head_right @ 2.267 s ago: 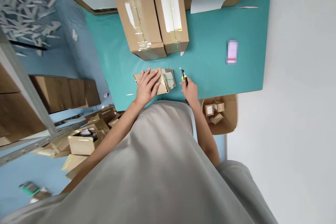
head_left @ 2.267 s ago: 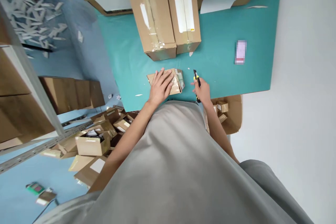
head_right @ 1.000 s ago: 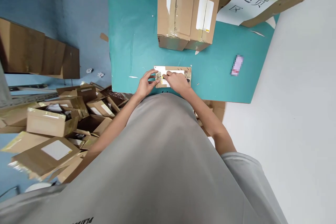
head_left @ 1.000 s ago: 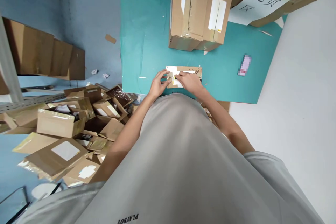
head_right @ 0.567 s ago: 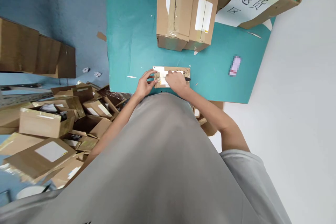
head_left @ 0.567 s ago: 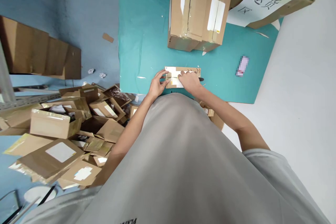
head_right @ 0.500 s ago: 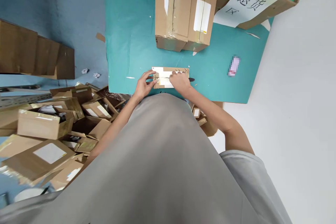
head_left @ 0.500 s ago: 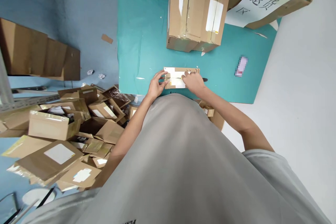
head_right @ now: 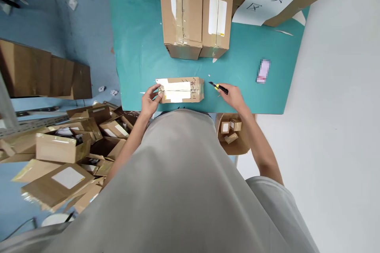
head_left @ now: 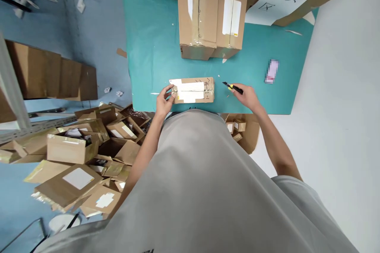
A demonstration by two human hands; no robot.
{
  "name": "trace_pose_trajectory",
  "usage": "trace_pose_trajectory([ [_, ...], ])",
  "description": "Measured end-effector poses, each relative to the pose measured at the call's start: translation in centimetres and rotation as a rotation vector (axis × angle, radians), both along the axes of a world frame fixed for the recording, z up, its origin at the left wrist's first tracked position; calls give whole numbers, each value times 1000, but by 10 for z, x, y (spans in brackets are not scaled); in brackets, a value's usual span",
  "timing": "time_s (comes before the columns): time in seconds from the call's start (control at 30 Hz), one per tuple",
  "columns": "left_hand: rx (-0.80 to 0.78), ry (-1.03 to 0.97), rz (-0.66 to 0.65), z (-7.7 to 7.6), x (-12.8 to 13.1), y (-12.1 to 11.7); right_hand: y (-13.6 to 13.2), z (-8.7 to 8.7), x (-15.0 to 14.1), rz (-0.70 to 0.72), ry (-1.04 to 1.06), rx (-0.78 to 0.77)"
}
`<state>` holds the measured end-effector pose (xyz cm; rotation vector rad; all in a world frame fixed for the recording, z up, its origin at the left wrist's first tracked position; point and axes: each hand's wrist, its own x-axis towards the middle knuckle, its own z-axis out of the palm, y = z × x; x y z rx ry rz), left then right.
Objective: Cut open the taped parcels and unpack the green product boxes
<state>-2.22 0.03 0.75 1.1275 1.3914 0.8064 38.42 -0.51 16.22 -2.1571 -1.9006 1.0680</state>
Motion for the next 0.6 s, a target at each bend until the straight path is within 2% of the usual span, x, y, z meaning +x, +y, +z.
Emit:
trace_pose_trajectory([
  [0.07, 4, 3, 33, -4, -8, 0, -9, -31, 3, -263, 232, 31],
  [0.13, -1, 21, 48, -6, -15, 2, -15, -64, -9, -496, 373, -22],
  [0.2, -11, 71, 57, -7, -21, 4, -19, -91, -32, -645, 462, -109],
  [0.27, -11, 143, 66, -8, -29, 6, -19, -105, -60, -715, 553, -179],
  [0.33, -12, 210, 85, -10, -37, 8, -17, -107, -84, -730, 643, -204],
  [0.43, -32, 277, 95, -16, -40, 16, -14, -92, -101, -701, 706, -139],
  [0.5, -42, 284, 61, -24, -28, 22, -12, -77, -98, -668, 671, -47],
  [0.6, -62, 238, -39, -40, 11, 32, -7, -53, -77, -597, 539, 98],
])
